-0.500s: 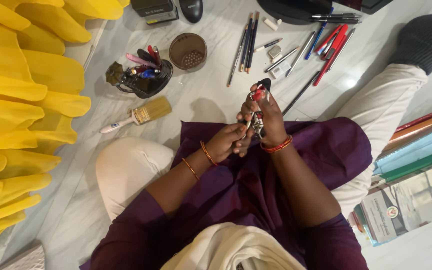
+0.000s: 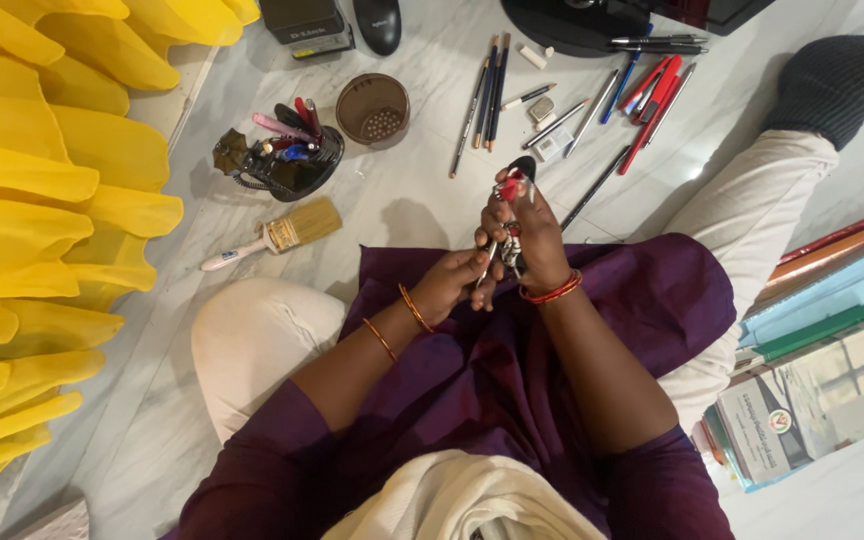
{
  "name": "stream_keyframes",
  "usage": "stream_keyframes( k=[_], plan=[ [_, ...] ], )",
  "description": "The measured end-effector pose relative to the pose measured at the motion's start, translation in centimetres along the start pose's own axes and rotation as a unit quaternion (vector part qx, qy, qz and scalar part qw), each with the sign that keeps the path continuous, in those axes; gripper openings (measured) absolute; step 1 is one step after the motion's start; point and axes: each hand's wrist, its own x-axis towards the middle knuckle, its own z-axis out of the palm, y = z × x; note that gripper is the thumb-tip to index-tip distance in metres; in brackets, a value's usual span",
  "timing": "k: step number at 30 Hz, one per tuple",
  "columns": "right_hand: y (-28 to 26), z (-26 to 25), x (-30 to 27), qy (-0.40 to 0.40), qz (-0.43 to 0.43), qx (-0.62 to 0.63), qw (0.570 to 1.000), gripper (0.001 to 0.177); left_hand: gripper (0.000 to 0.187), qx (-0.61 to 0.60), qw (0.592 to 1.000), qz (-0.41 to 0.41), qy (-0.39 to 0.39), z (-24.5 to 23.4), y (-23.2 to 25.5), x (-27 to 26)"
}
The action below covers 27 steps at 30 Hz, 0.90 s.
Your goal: The person sits on the floor and wipes several writing instruments, including pencils and pens, with a small cloth. They handle each item individually, wiping the surface and then placing it into a nearby container.
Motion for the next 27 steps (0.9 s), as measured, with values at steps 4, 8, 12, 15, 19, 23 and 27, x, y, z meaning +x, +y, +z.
stream_keyframes(
  k=[4,8,12,15,19,23,27],
  plan=[
    [1.7,-0.1,0.2,0.132,-0.042,-0.142,0.980,0.033,0.037,0.451,0.877,0.060,0.154,1.0,0.3,0.6],
    [1.8,0.3,0.3,0.121,-0.038,-0.176,0.976,0.034,0.034,0.518,0.840,0.063,0.148,0.6,0.8,0.6],
    [0.2,0.3,0.3,0.029,0.031,-0.032,0.999,0.034,0.033,0.020,0.998,-0.056,-0.010,0.7,0.5,0.0],
    [1.2,0.0,0.2,0.096,-0.029,-0.157,0.983,0.033,0.036,0.307,0.949,0.022,0.062,1.5,0.6,0.6],
    [2.1,-0.2,0.6,0.130,-0.061,-0.210,0.967,0.033,0.034,0.593,0.785,0.105,0.146,1.3,1.1,0.1],
    [0.5,0.1,0.5,0.086,-0.001,-0.092,0.992,0.035,0.039,0.188,0.981,0.010,0.036,0.9,0.6,0.1],
    [0.8,0.0,0.4,0.115,-0.040,-0.119,0.985,0.037,0.038,0.404,0.908,0.048,0.097,1.6,1.1,0.3]
  ],
)
